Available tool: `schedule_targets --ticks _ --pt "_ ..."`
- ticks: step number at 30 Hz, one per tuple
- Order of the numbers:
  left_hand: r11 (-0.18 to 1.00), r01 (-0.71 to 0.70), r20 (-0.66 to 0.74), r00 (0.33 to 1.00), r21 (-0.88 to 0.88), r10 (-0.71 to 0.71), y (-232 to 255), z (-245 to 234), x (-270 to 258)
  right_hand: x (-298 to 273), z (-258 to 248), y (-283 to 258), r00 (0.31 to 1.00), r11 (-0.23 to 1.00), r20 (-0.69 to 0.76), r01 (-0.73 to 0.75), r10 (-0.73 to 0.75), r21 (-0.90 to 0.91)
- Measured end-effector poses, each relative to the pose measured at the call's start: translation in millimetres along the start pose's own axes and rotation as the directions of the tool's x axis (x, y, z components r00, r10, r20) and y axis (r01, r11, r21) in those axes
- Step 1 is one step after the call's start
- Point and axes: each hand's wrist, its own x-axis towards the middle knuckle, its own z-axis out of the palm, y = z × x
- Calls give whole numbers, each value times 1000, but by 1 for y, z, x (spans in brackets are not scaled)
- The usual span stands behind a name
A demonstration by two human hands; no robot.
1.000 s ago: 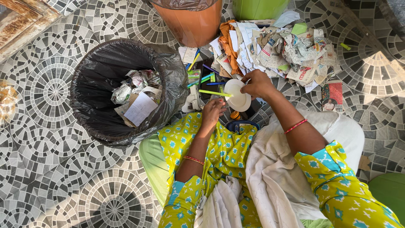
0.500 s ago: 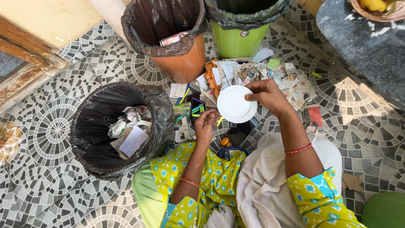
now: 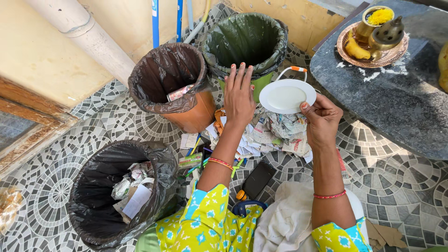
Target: The person sits on a mosaic-tiled floor and sorts through a pile of paper waste, including newspapers, cardboard, and plastic items. They pick up individual pieces, fold or crumple them, and place them into a black trash bag. The person handles items one at a time, occasionally separating different types of waste.
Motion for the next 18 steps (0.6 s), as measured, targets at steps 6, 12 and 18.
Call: schedule_targets --ticks 6,12,18 --pt "990 -55 15 998 128 53 -26 49 46 5 2 7 998 998 7 56 -56 26" --pt "996 -69 56 996 56 66 -28 48 18 8 13 2 999 995 -16 43 -42 93" --pt "974 -217 57 975 65 213 -1 25 -42 7 24 -2 996 1000 -86 14 -15 -13"
